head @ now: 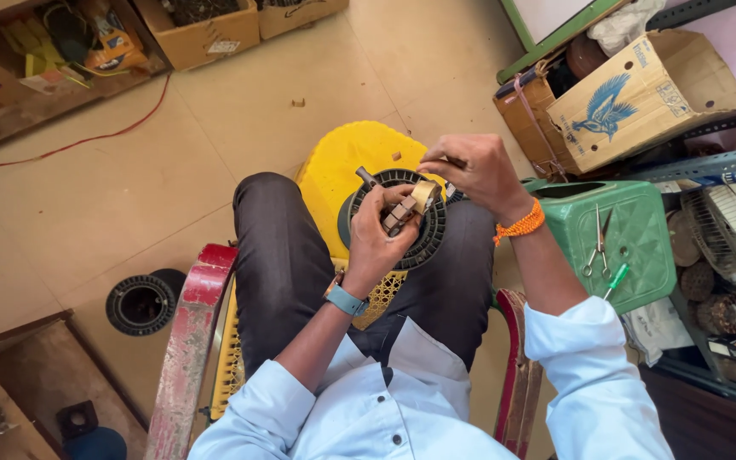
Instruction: The person sits in a workshop chair with an electric motor armature on their lap and fits small insulating pieces into the slots around the copper commutator by hand, pressing each piece into place and rotating the armature to reach the next slot. Near the end they set the armature down and take a metal tumbler.
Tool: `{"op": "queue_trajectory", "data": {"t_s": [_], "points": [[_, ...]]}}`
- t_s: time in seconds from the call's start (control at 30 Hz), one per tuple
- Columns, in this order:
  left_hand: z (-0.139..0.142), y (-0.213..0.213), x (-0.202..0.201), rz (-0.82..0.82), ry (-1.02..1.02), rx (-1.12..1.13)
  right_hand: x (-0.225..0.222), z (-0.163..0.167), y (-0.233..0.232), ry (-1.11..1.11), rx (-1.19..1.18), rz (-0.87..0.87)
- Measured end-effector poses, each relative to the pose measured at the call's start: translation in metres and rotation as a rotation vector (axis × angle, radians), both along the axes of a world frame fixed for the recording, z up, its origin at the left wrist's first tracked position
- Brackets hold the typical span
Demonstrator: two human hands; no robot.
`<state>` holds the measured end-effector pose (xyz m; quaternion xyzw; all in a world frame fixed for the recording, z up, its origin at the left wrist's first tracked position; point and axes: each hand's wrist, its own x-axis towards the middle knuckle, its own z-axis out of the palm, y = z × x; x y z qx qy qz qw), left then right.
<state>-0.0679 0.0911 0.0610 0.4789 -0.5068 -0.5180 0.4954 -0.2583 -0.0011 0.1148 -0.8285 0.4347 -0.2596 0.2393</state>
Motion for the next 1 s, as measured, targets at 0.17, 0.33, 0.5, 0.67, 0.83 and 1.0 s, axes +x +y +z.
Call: {"op": "queue_trajectory", "data": {"t_s": [0.17,0.33,0.5,0.67,0.83,1.0], "points": [[-0.012,-0.002,0.001,-0.039,0.092,-0.087,0.002,-0.018,-0.024,0.185,0.230,0.067],[-0.020,-0.004,0.004,-0.137,0.246,0.150,0.008,-0.033,-0.039,0.315,0.166,0.167],[-0.019,-0.012,0.019,-0.062,1.036,0.482,0.007,-0.035,-0.034,0.225,0.023,0.178],[-0.016,-0.030,0.030,-0.043,0.931,0.619,0.011,-0.038,-0.033,0.146,0.005,0.130],[-0.021,-0.047,0.022,-0.142,0.852,0.642,0.027,-0.037,-0.042,0.094,-0.017,0.161],[-0.033,-0.046,0.013,-0.147,0.880,0.611,0.027,-0.025,-0.044,0.114,-0.058,0.209]]}}
